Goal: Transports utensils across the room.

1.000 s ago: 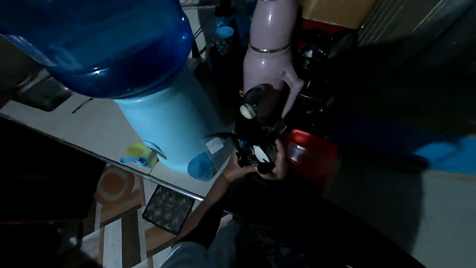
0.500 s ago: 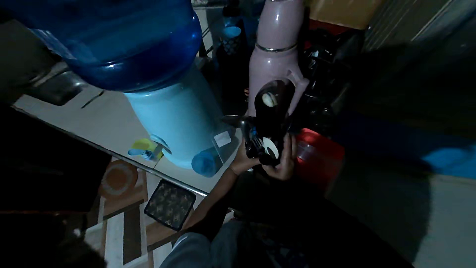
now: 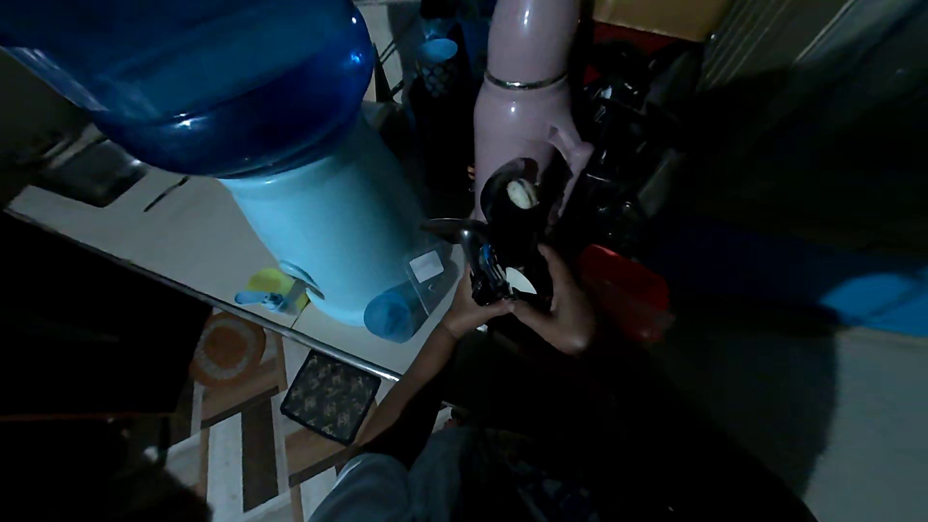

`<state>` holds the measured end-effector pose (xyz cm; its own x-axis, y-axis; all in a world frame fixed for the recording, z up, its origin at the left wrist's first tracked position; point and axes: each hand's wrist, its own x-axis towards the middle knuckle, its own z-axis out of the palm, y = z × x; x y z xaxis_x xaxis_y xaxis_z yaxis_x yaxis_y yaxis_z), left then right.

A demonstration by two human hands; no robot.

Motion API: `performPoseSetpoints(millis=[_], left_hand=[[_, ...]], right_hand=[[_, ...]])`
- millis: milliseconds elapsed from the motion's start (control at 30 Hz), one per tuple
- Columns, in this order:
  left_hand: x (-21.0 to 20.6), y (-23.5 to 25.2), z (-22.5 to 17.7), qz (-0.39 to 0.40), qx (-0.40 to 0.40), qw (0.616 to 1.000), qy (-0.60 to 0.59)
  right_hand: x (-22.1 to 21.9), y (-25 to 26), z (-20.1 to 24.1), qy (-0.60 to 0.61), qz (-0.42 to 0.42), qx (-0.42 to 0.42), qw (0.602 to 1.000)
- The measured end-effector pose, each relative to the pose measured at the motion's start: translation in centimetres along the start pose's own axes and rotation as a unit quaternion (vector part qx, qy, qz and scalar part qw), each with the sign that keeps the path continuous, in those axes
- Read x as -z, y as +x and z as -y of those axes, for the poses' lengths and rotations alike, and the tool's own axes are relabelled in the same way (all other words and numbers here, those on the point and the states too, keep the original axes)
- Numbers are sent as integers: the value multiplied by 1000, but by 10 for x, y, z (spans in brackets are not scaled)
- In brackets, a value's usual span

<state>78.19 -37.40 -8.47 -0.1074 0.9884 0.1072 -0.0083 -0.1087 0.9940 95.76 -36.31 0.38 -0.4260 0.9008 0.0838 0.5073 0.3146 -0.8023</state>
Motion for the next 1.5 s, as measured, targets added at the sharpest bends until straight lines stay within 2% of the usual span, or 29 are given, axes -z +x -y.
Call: performPoseSetpoints(millis=[167, 333, 400, 600, 733, 800, 900, 1067, 1267, 1400, 1467, 1500], left_hand=[[-6, 0, -1, -15, -6, 1000, 22], [-10, 0, 2, -21, -43, 998, 48], [-10, -2, 0, -25, -23, 998, 58], [-8, -2, -2, -27, -22, 998, 48], [-8, -1, -1, -26, -20, 998, 50], [-8, -1, -2, -28, -20, 998, 54], [-7, 0, 2, -27, -32, 998, 53], [-7, -1, 3, -31, -14, 999, 40], [-4, 0, 4, -28, -16, 999, 6], [-4, -1, 4, -36, -13, 999, 24], [-5, -2, 1, -44, -3, 999, 29], [-6, -3, -1, -45, 3, 999, 30]], right_hand=[[2, -2, -16, 22, -58, 67, 996], [-8, -2, -23, -70, -136, 109, 982], [-11, -2, -25, -98, -151, 136, 974], [12, -1, -20, -39, -85, 116, 989], [42, -6, -10, -77, -60, 84, 992], [47, -4, -14, -100, -72, 121, 985], [43, 6, -1, -67, -106, 183, 975], [26, 35, 37, -10, -50, 185, 981], [22, 42, 48, -13, -86, 229, 970], [40, 39, 58, 30, -100, 261, 960], [55, 40, 64, 54, -130, 298, 944], [58, 38, 67, 89, -181, 333, 921]])
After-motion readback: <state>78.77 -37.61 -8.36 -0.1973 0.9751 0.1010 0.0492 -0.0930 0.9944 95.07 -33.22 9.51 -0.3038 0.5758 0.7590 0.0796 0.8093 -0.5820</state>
